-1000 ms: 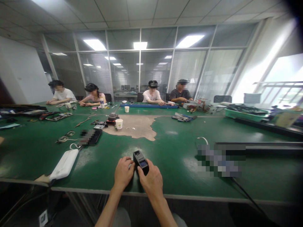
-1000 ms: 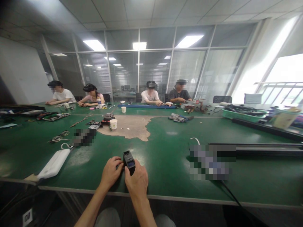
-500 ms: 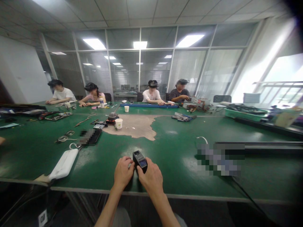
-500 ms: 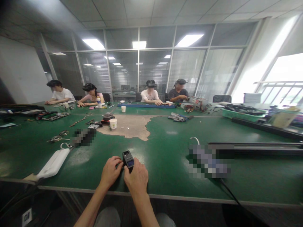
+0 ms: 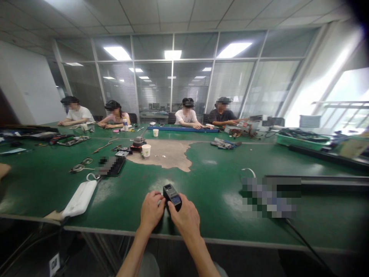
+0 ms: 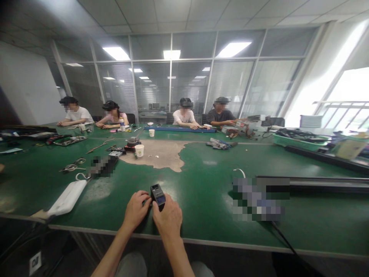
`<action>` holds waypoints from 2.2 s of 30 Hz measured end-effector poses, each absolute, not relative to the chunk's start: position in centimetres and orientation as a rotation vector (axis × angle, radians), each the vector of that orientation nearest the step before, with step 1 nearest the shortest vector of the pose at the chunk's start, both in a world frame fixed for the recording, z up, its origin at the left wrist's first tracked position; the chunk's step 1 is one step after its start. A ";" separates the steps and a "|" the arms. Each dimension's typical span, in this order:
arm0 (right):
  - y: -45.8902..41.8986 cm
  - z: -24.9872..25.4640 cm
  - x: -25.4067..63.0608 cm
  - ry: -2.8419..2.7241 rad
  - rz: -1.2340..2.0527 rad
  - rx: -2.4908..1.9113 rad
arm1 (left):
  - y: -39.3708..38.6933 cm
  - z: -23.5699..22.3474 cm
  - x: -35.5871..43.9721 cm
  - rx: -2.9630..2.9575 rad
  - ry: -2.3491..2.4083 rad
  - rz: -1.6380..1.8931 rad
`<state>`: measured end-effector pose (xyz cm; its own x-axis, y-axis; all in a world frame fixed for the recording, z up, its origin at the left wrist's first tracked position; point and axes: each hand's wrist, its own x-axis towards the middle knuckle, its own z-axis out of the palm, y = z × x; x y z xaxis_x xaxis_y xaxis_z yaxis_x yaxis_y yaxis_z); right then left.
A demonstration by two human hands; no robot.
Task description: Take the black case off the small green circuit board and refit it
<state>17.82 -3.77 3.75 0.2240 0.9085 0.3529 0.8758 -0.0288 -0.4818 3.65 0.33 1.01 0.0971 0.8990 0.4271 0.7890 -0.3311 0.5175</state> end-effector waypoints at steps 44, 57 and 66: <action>-1.2 -0.2 26.4 -1.436 -0.079 -1.848 | 0.2 1.2 3.6 2.193 1.713 1.059; -2.9 2.9 24.0 -1.359 0.135 -1.628 | 0.2 1.1 3.6 2.180 1.709 1.070; -3.4 4.6 18.8 -1.455 0.159 -1.534 | 0.3 0.9 3.7 2.162 1.714 1.103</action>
<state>18.85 -3.42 4.60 0.2744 0.8199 0.5025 0.6918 0.1946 -0.6953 3.70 0.33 0.89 0.0655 0.8961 0.4389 0.7707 -0.3248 0.5482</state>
